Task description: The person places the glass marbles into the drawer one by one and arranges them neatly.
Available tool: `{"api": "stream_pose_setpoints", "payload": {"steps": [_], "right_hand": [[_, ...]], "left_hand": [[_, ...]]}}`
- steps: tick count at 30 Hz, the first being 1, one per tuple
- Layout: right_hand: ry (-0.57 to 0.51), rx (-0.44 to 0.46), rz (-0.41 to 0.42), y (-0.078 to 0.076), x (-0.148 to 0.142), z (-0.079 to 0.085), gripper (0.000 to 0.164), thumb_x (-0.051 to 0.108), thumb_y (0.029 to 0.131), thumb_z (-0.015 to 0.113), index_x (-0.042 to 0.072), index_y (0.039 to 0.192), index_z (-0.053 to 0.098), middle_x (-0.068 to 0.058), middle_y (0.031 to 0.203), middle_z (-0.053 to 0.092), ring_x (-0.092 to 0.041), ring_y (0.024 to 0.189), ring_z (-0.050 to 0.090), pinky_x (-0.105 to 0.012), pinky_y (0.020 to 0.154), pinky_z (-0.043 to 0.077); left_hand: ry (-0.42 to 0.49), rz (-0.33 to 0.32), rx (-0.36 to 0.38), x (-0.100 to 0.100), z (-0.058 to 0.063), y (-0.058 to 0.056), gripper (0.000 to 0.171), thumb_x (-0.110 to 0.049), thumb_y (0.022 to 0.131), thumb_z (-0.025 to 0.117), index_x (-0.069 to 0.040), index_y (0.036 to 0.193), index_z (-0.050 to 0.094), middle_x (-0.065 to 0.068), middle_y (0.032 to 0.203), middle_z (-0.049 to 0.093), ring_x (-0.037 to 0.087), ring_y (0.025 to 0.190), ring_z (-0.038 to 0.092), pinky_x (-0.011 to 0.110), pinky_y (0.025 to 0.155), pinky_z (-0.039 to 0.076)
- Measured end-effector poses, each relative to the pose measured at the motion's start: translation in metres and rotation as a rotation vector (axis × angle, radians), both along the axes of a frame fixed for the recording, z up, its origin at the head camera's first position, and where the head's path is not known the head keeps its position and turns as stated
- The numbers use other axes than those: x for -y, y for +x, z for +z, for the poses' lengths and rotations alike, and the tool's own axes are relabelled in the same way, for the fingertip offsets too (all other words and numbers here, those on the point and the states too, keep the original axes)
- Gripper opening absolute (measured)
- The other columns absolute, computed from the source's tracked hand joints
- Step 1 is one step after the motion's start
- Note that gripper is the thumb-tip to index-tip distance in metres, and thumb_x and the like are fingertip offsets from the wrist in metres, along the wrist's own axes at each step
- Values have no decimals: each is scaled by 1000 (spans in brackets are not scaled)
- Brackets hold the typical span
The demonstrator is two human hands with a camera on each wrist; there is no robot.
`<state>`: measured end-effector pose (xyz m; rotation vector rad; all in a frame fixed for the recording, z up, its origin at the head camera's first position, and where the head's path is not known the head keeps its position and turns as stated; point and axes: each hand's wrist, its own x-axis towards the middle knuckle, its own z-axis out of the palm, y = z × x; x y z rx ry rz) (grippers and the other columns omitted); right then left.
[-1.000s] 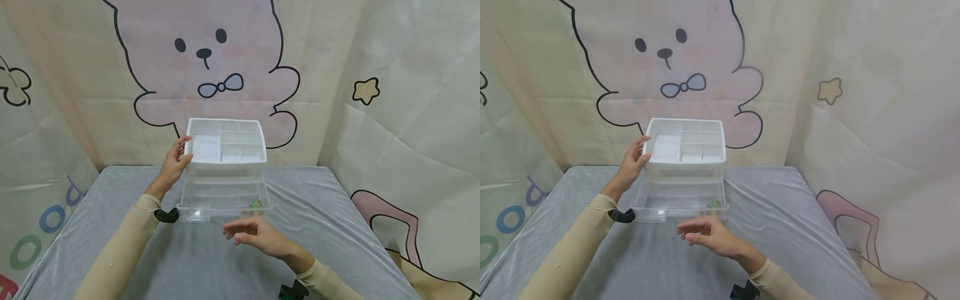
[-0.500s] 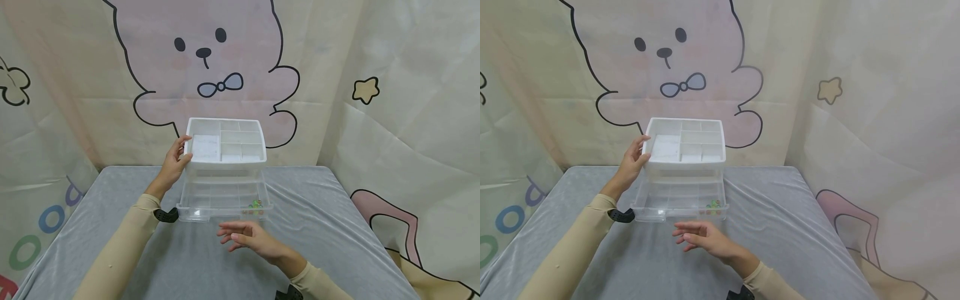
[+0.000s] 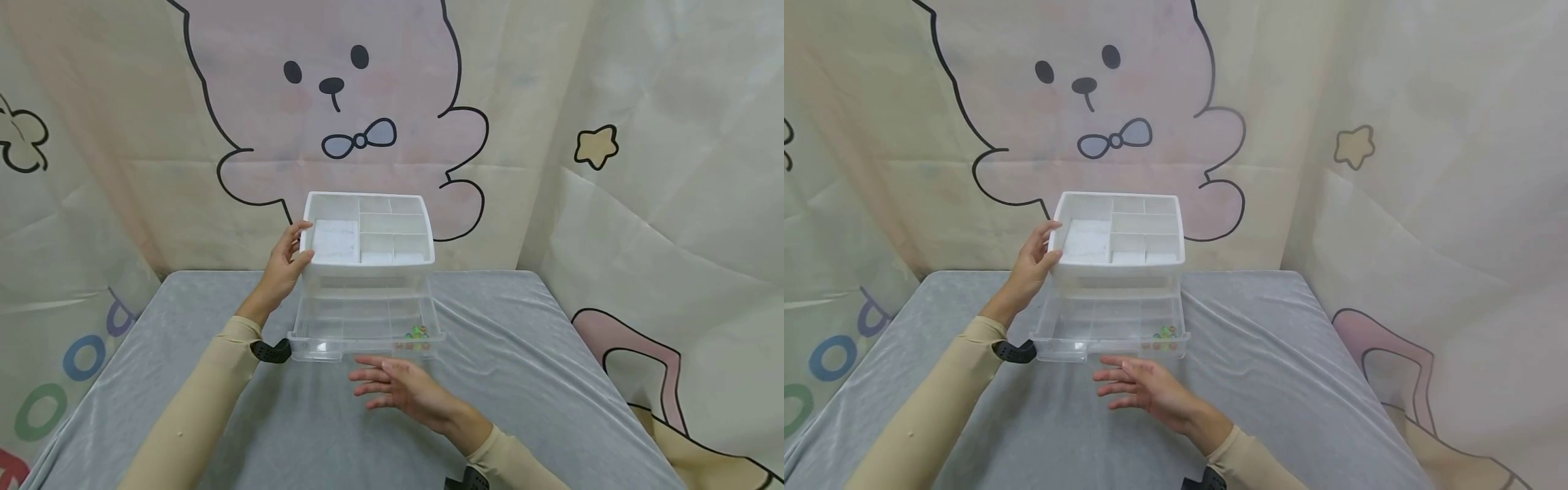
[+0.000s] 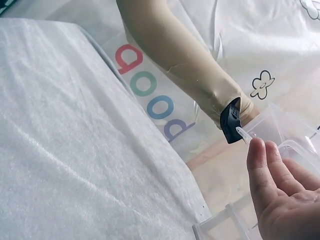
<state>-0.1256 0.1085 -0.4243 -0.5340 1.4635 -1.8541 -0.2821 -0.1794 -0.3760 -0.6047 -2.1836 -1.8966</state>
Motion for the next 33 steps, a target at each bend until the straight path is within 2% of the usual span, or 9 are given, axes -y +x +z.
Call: {"api": "stream_pose_setpoints", "payload": {"steps": [3, 7, 13, 22, 26, 33], "right_hand": [[-3, 13, -3, 0, 2, 1, 57, 38, 111, 34, 5, 157, 32, -14, 150, 54, -16, 125, 62, -29, 97, 54], [-14, 29, -9, -1, 5, 3, 58, 40, 110, 34, 7, 158, 32, -10, 148, 56, -19, 127, 61, -30, 97, 53], [-40, 63, -37, -1, 9, 5, 60, 41, 110, 35, 6, 158, 31, -8, 144, 59, -16, 122, 63, -30, 96, 54], [-159, 102, -13, 0, 14, 5, 65, 41, 112, 17, -4, 159, 19, 2, 131, 66, -12, 115, 66, -26, 94, 55], [-193, 110, -5, 0, 15, 4, 69, 44, 111, 15, -6, 158, 18, 2, 130, 66, -11, 113, 67, -25, 93, 55], [-183, 116, -26, 1, 16, 6, 73, 48, 110, 15, -7, 158, 19, 2, 129, 67, -10, 111, 68, -25, 92, 55]], "left_hand": [[-2, 1, 0, 0, 0, 0, 52, -9, 104, 50, -16, 153, 34, 16, 158, 32, 29, 129, 45, 17, 82, 49], [-7, 0, -2, 1, 0, 0, 52, -10, 104, 50, -16, 153, 33, 16, 159, 31, 29, 130, 44, 17, 82, 49], [-6, -4, -10, 1, 0, 0, 52, -10, 104, 49, -15, 154, 33, 16, 161, 28, 32, 133, 43, 17, 82, 48], [-10, -7, -1, 1, 1, 0, 53, -10, 104, 49, -15, 154, 32, 16, 161, 29, 30, 131, 44, 17, 82, 48], [-14, -4, -1, 1, 0, -1, 53, -10, 103, 49, -16, 154, 33, 16, 160, 29, 31, 131, 44, 18, 82, 49], [-30, 9, 2, 2, 0, -1, 54, -12, 104, 50, -19, 154, 33, 14, 161, 29, 31, 133, 43, 18, 83, 48]]}}
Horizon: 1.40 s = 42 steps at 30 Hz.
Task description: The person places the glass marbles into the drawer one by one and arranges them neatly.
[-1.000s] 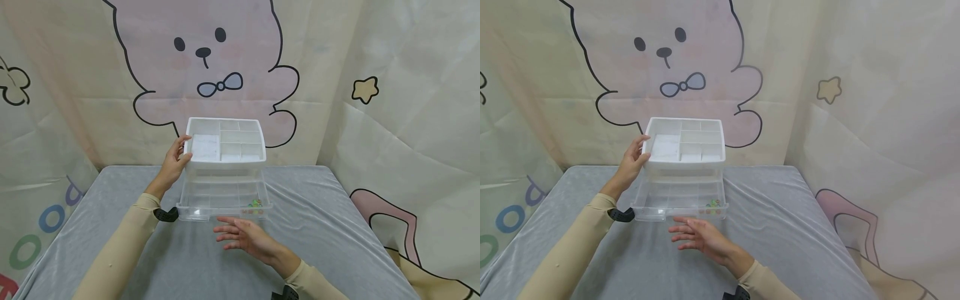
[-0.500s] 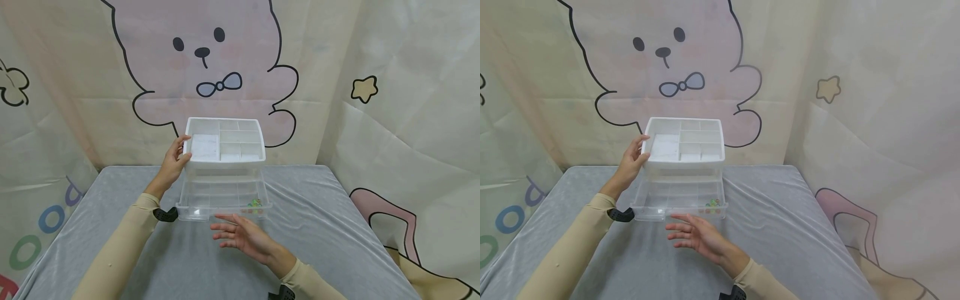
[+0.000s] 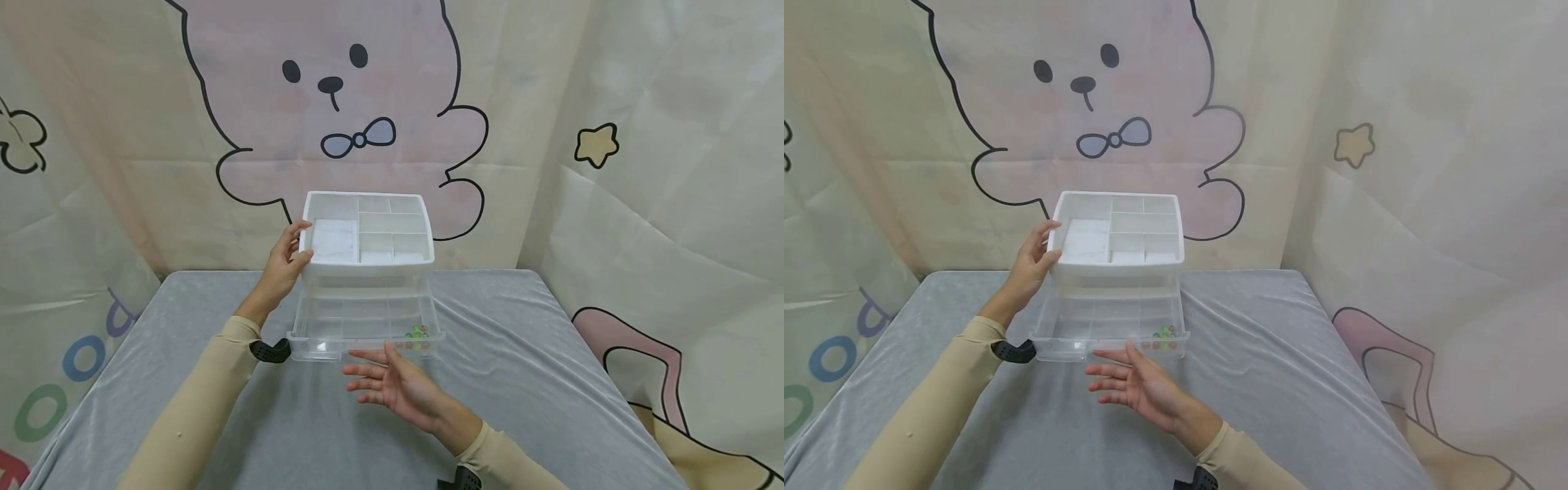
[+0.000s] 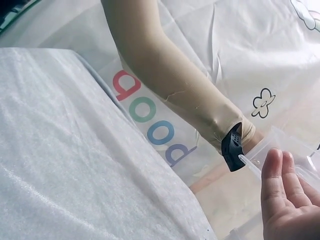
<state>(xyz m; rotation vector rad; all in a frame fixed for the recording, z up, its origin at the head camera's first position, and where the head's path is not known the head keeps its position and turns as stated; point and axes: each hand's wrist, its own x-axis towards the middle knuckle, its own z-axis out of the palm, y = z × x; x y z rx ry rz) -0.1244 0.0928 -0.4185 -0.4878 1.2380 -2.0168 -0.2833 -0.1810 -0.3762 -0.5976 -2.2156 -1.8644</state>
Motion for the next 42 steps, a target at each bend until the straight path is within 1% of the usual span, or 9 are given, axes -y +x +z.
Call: {"api": "stream_pose_setpoints", "payload": {"steps": [4, 11, 24, 26, 31, 37, 42], "right_hand": [[4, 7, -7, 0, 1, 1, 73, 49, 110, 17, -7, 157, 20, 2, 128, 67, -10, 110, 68, -25, 91, 56], [4, 10, -18, -2, 1, 3, 78, 55, 108, 24, -6, 157, 22, 2, 128, 67, -10, 109, 69, -25, 91, 56], [21, -4, -29, -9, -1, 6, 81, 57, 106, 25, -5, 157, 23, 3, 129, 67, -9, 109, 68, -25, 91, 55], [20, -8, -29, -10, -1, 6, 80, 57, 107, 24, -5, 157, 24, 2, 129, 67, -9, 109, 68, -25, 91, 55], [20, -12, -29, -12, -1, 5, 75, 51, 109, 16, -6, 157, 24, 2, 129, 67, -9, 109, 68, -25, 90, 55], [23, -9, -34, -15, -1, 5, 76, 53, 109, 18, -6, 157, 24, 3, 128, 68, -9, 109, 68, -24, 90, 55], [22, -13, -33, -19, -1, 6, 74, 49, 110, 13, -6, 157, 23, 3, 129, 67, -9, 109, 68, -24, 90, 55]], "left_hand": [[3, -8, -3, 0, 0, 0, 53, -12, 104, 49, -18, 154, 33, 15, 160, 29, 31, 132, 44, 18, 83, 49], [16, -20, -10, 0, 1, 1, 53, -10, 104, 48, -17, 154, 33, 16, 160, 29, 32, 132, 44, 17, 82, 49], [21, -20, -3, 0, 2, 2, 53, -10, 104, 48, -16, 154, 33, 16, 160, 30, 31, 132, 44, 17, 82, 50], [15, -19, -3, 0, 2, 2, 53, -10, 104, 48, -16, 154, 33, 16, 160, 29, 32, 133, 43, 17, 82, 49], [11, -14, 7, -1, 2, 3, 53, -10, 104, 49, -17, 154, 33, 14, 161, 28, 32, 135, 42, 17, 83, 48], [17, -15, 6, -1, 1, 4, 53, -11, 104, 49, -16, 154, 33, 15, 160, 30, 30, 131, 44, 17, 82, 49], [16, -14, -4, -1, 1, 2, 53, -10, 104, 49, -16, 154, 33, 15, 159, 31, 31, 131, 44, 17, 82, 49]]}}
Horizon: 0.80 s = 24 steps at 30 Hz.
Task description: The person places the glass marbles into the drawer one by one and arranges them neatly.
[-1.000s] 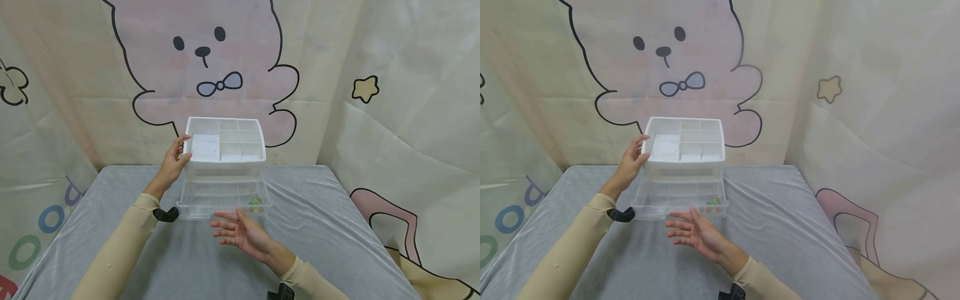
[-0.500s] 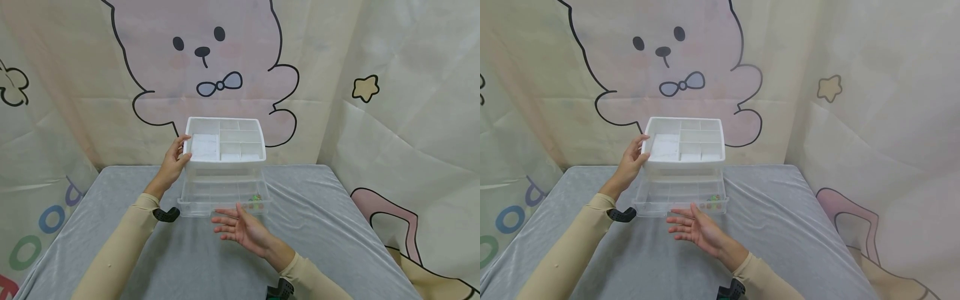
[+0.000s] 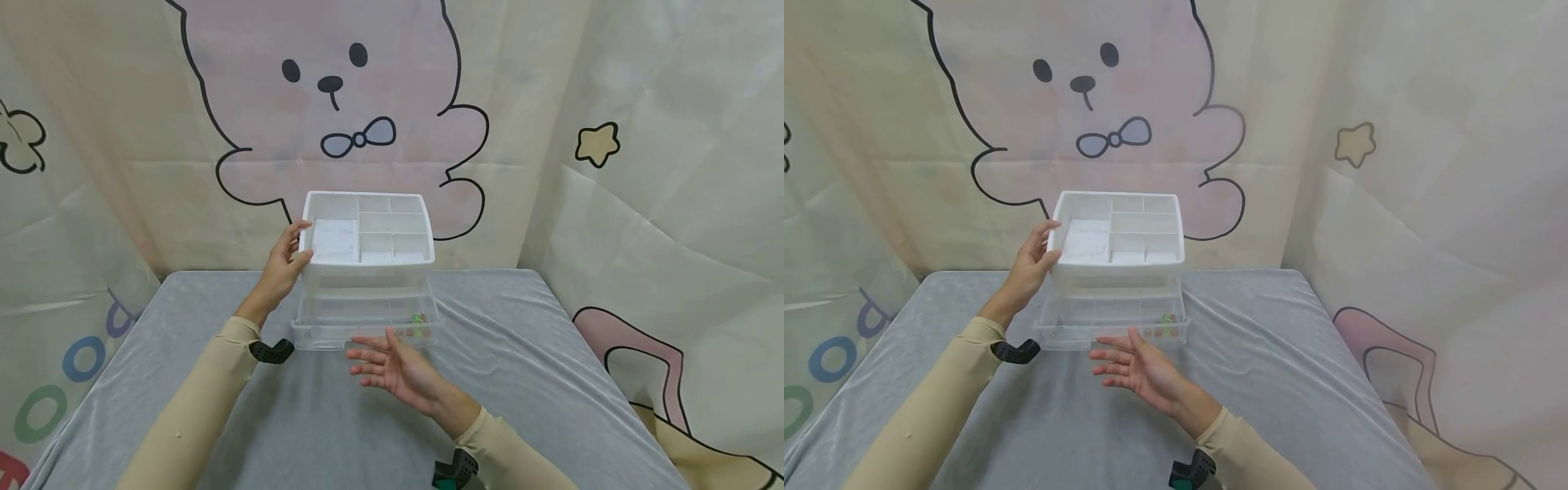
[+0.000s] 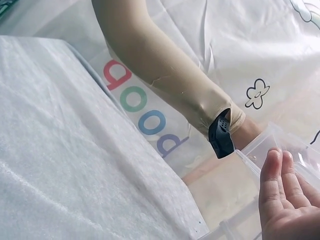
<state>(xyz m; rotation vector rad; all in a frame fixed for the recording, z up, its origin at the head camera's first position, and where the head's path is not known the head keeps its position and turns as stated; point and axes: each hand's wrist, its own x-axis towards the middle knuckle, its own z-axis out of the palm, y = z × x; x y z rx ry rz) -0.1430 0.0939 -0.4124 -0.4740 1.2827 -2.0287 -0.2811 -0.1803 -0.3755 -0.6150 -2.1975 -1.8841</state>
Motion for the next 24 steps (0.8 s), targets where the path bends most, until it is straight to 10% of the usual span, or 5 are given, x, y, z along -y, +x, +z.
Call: {"api": "stream_pose_setpoints", "payload": {"steps": [24], "right_hand": [[21, 19, -23, -14, 0, 1, 78, 55, 108, 21, -4, 158, 23, -4, 138, 62, -11, 112, 67, -25, 92, 54]], "left_hand": [[-9, 4, 12, 0, 0, -1, 54, -11, 104, 49, -18, 154, 32, 15, 160, 29, 33, 135, 43, 17, 83, 49]]}}
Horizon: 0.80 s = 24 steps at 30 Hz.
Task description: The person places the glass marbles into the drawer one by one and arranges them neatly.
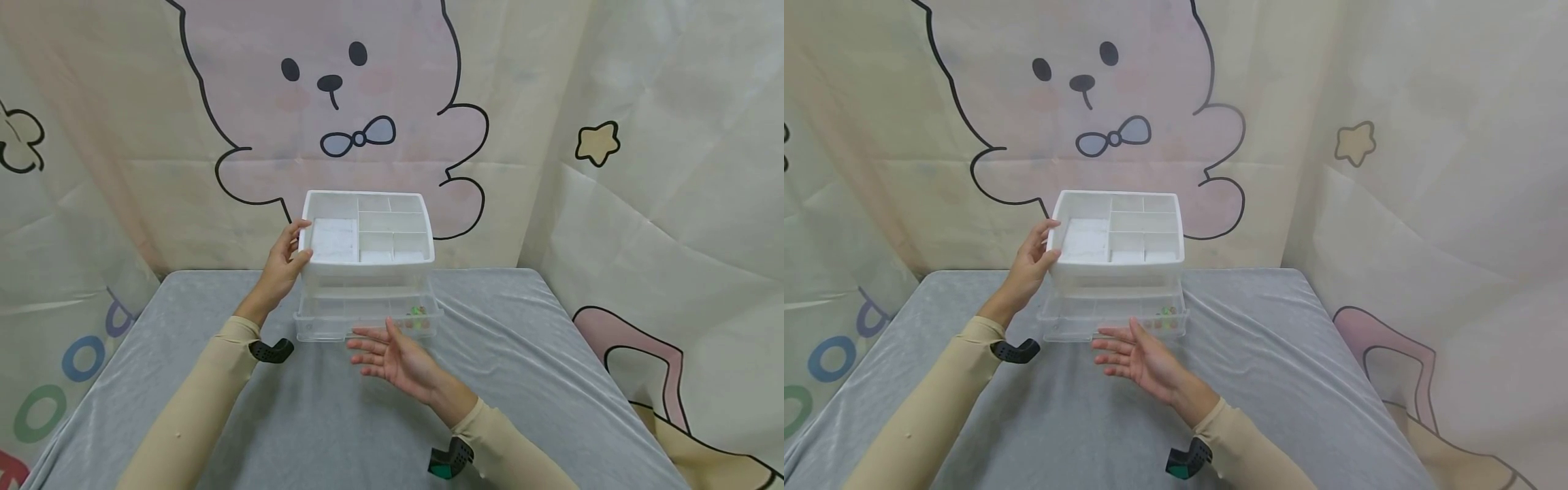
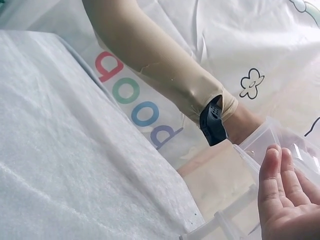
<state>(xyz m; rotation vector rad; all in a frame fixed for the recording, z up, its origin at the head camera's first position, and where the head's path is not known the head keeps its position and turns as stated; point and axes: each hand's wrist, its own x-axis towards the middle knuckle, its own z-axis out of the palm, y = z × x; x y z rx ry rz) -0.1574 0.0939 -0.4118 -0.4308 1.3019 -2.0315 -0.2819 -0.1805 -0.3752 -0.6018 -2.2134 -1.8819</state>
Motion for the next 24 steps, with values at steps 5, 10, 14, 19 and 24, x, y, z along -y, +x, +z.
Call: {"api": "stream_pose_setpoints", "payload": {"steps": [5, 10, 14, 19, 24], "right_hand": [[19, -9, -3, -4, 0, 1, 77, 55, 108, 20, -3, 158, 24, -15, 151, 52, -11, 114, 66, -25, 94, 53], [23, 9, -20, -8, 2, 2, 75, 53, 109, 16, -3, 157, 26, -14, 151, 52, -11, 114, 67, -25, 94, 54], [8, 0, -19, -11, 3, 1, 74, 51, 109, 15, -4, 157, 26, -4, 140, 62, -11, 112, 67, -25, 93, 54], [2, -15, -19, -14, 4, 0, 78, 56, 107, 23, -4, 157, 26, -1, 136, 64, -11, 112, 67, -25, 93, 54], [16, -14, -25, -17, 6, 0, 80, 59, 106, 25, -2, 158, 26, -22, 157, 42, -11, 114, 66, -25, 94, 53]], "left_hand": [[-3, 1, -2, 0, 1, 1, 54, -10, 104, 48, -15, 155, 30, 15, 161, 28, 34, 136, 42, 16, 83, 48], [-2, 2, -4, -1, 1, 1, 54, -9, 104, 48, -14, 155, 30, 15, 160, 29, 34, 135, 42, 16, 83, 48], [0, 4, -2, 0, 1, 1, 55, -10, 104, 49, -16, 155, 31, 15, 160, 28, 34, 136, 42, 16, 84, 48], [-6, 8, 3, 0, 1, 2, 55, -11, 104, 49, -17, 155, 31, 15, 161, 27, 36, 137, 42, 16, 84, 48], [-9, 6, 2, 0, 1, 2, 54, -11, 104, 48, -16, 155, 31, 15, 161, 27, 36, 137, 42, 16, 83, 48]]}}
